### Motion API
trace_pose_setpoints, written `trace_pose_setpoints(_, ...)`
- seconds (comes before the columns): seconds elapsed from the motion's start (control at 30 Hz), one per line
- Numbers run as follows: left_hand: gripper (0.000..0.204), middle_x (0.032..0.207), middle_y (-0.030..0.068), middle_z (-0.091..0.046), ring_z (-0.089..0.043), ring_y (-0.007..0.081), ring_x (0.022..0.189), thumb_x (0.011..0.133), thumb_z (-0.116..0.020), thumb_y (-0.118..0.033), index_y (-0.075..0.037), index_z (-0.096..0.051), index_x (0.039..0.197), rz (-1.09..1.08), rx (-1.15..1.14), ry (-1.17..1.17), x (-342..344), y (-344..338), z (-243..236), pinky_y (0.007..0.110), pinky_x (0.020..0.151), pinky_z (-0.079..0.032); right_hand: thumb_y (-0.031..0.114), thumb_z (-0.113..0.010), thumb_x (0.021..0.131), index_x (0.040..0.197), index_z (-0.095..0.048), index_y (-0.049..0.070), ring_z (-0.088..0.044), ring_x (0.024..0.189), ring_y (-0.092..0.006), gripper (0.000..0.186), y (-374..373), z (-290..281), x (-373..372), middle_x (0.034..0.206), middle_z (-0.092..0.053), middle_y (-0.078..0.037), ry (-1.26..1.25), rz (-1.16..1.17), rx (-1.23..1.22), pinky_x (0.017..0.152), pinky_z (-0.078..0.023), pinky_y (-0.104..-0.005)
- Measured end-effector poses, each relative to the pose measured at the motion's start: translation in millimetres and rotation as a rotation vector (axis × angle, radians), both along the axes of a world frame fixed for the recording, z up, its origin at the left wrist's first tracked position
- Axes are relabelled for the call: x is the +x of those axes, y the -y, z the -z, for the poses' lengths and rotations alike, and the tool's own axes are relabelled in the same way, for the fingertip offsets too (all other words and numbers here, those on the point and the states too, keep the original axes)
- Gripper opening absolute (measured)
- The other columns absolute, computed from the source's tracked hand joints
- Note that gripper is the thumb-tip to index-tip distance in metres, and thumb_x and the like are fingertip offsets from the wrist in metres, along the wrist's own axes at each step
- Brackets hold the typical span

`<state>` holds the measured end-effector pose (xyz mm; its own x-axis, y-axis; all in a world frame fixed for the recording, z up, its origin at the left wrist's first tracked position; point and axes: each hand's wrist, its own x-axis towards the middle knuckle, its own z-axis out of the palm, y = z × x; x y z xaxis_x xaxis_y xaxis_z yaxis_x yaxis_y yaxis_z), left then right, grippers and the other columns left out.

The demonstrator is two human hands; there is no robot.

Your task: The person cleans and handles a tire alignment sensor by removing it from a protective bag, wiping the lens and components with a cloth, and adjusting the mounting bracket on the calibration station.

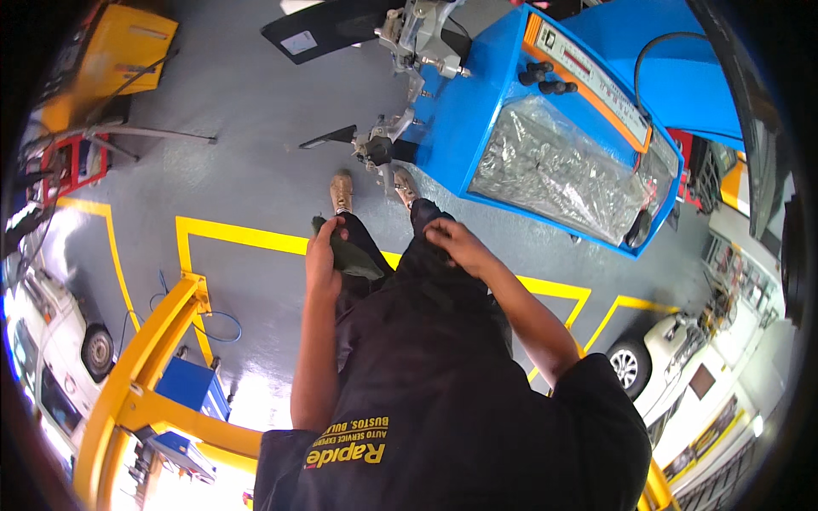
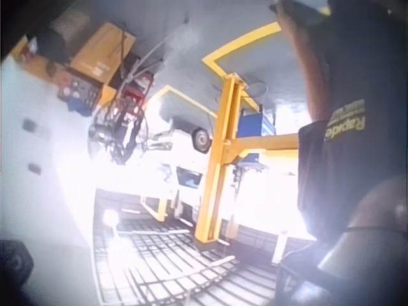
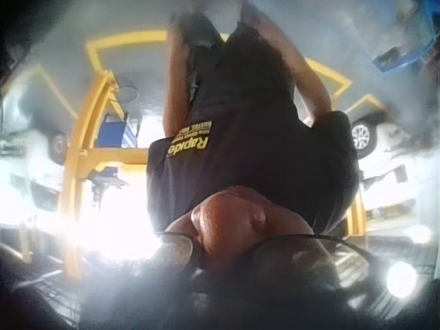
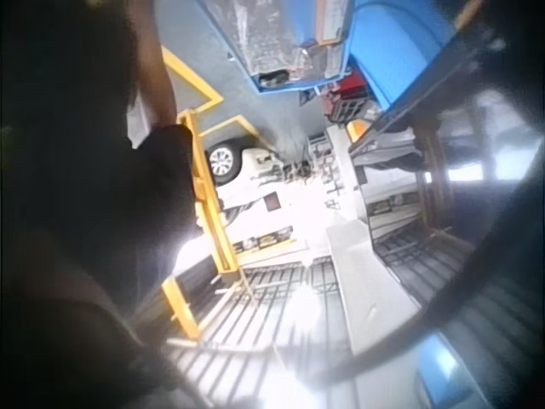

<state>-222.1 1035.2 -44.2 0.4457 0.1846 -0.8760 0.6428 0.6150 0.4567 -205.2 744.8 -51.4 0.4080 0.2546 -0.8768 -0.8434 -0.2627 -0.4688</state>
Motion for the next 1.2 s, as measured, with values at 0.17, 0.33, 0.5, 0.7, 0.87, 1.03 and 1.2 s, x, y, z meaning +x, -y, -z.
trace_pose_setpoints(0.17,0.029,0.079,0.0003,-0.064,-0.060,0.0109,0.072,0.103,-0.067,-0.032,-0.003,-0.072,0.104,0.721,0.486,0.121,43.8,-57.1,48.6,0.030,0.067,-0.048,0.030,-0.067,0.104,0.111,-0.069,0.007,-0.055,0.070,-0.0083,0.024,2.0,203.8,-25.2,0.086,-0.062,0.000,0.044,0.512,-0.096,0.051,-0.041,-0.0263)
trace_pose_setpoints(0.33,0.036,0.087,0.0158,-0.072,-0.072,0.0251,0.081,0.101,-0.069,-0.034,0.000,-0.070,0.111,1.022,0.587,0.302,89.0,-78.2,85.0,0.038,0.076,-0.054,0.030,-0.071,0.102,0.113,-0.069,0.010,-0.057,0.074,-0.0090,0.023,-41.6,242.9,-27.2,0.091,-0.064,0.000,0.122,0.584,-0.242,0.054,-0.047,-0.0299)
trace_pose_setpoints(0.5,0.055,0.102,0.0277,-0.074,-0.072,0.0433,0.099,0.099,-0.067,-0.048,0.002,-0.068,0.122,1.265,0.586,0.307,56.8,-31.8,185.7,0.048,0.089,-0.054,0.034,-0.070,0.103,0.110,-0.070,0.010,-0.060,0.074,-0.0102,0.025,-55.0,246.3,-29.3,0.093,-0.067,0.002,0.173,0.805,-0.336,0.057,-0.049,-0.0293)
trace_pose_setpoints(0.7,0.063,0.094,0.0226,-0.074,-0.073,0.0405,0.093,0.099,-0.067,-0.056,0.003,-0.069,0.121,1.150,0.551,0.412,41.7,29.1,219.8,0.047,0.085,-0.054,0.027,-0.073,0.101,0.112,-0.073,0.002,-0.065,0.078,-0.0152,0.027,-61.3,253.9,-19.5,0.090,-0.071,-0.005,0.441,0.549,-0.310,0.073,-0.051,-0.0331)
trace_pose_setpoints(0.87,0.049,0.080,0.0153,-0.071,-0.069,0.0258,0.076,0.100,-0.071,-0.046,0.003,-0.074,0.107,1.008,0.484,0.368,39.4,45.6,221.5,0.040,0.074,-0.053,0.025,-0.072,0.101,0.115,-0.076,0.003,-0.063,0.078,-0.0117,0.027,-63.3,259.5,-12.5,0.093,-0.072,-0.003,0.204,0.622,-0.114,0.069,-0.049,-0.0294)
trace_pose_setpoints(1.03,0.048,0.079,0.0086,-0.070,-0.063,0.0155,0.076,0.100,-0.073,-0.045,0.002,-0.075,0.106,1.152,0.425,0.275,41.9,36.2,229.9,0.036,0.073,-0.051,0.020,-0.073,0.102,0.127,-0.074,0.005,-0.061,0.074,-0.0032,0.029,-50.3,246.2,-2.1,0.096,-0.073,0.001,0.090,0.513,0.013,0.059,-0.046,-0.0214)
trace_pose_setpoints(1.2,0.047,0.087,0.0049,-0.074,-0.066,0.0124,0.084,0.103,-0.070,-0.043,0.002,-0.074,0.118,0.959,0.289,0.192,29.3,25.1,222.8,0.030,0.081,-0.051,0.019,-0.074,0.100,0.127,-0.072,0.003,-0.063,0.080,-0.0060,0.031,-22.3,291.6,-17.7,0.098,-0.073,-0.002,0.117,0.482,0.295,0.067,-0.050,-0.0228)
